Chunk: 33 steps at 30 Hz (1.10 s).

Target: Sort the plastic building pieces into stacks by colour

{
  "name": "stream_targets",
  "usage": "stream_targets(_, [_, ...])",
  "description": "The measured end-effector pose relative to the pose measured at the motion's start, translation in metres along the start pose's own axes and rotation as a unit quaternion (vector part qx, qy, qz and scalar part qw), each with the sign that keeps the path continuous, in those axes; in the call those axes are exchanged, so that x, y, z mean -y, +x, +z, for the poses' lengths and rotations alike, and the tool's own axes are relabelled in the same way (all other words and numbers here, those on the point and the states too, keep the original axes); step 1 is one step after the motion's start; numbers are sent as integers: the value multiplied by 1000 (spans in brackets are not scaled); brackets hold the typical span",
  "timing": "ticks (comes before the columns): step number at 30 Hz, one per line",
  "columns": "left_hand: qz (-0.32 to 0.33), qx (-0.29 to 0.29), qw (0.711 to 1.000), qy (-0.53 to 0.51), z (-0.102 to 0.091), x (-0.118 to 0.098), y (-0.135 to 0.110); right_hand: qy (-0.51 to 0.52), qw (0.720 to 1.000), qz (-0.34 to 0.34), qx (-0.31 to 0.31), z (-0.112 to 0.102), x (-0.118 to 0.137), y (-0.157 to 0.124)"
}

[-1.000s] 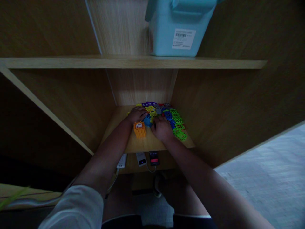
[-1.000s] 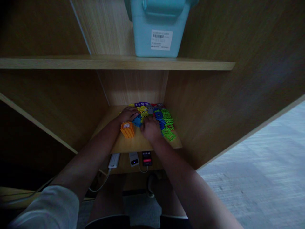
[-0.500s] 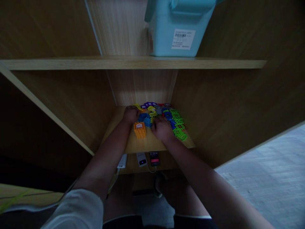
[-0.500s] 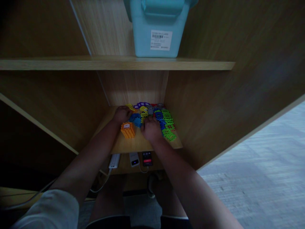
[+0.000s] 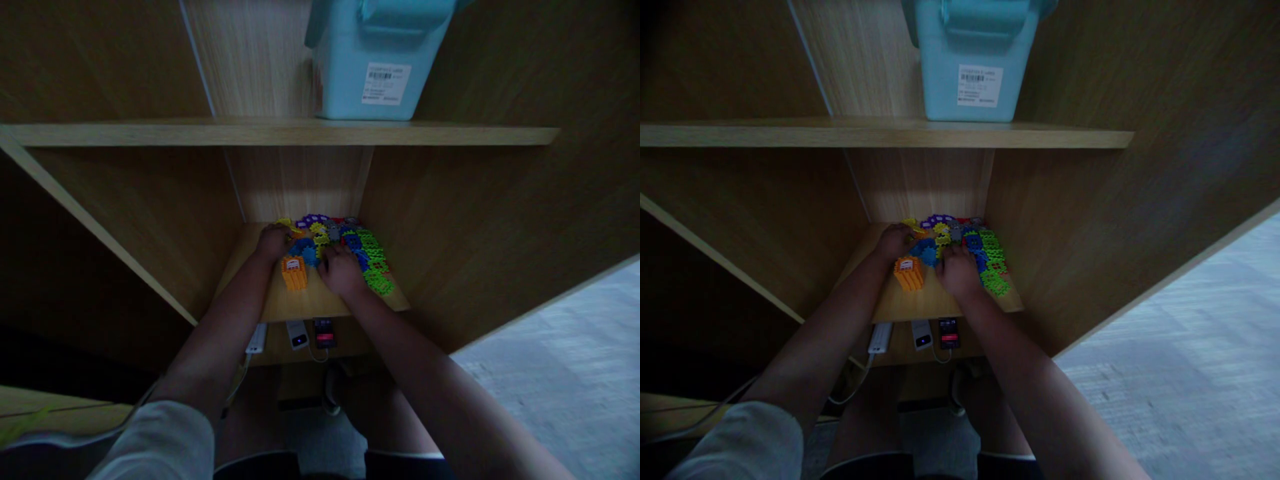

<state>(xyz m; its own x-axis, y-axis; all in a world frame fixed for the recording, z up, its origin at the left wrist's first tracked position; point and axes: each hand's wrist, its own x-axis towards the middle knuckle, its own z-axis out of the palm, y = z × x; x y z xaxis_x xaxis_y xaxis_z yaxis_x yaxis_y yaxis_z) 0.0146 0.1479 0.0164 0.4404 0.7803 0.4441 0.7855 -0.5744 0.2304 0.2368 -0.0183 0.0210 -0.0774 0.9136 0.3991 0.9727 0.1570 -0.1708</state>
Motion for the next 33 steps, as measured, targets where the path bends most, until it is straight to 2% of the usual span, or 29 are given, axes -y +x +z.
stream_targets(8, [2,24,998,65,0,-8,1,11,1000,-1,-3,2,-1,1])
stream_targets(19, [25,32,996,77,-5,-21,0,12,1000,1,-6,2,-1,0])
stream_targets(25, [26,12,998,56,-5,-21,3,12,1000,4,2,2,-2,1])
stream_targets(33, [9,-46,999,-12,-4,-19,5,8,1000,5,4,-1,1,0])
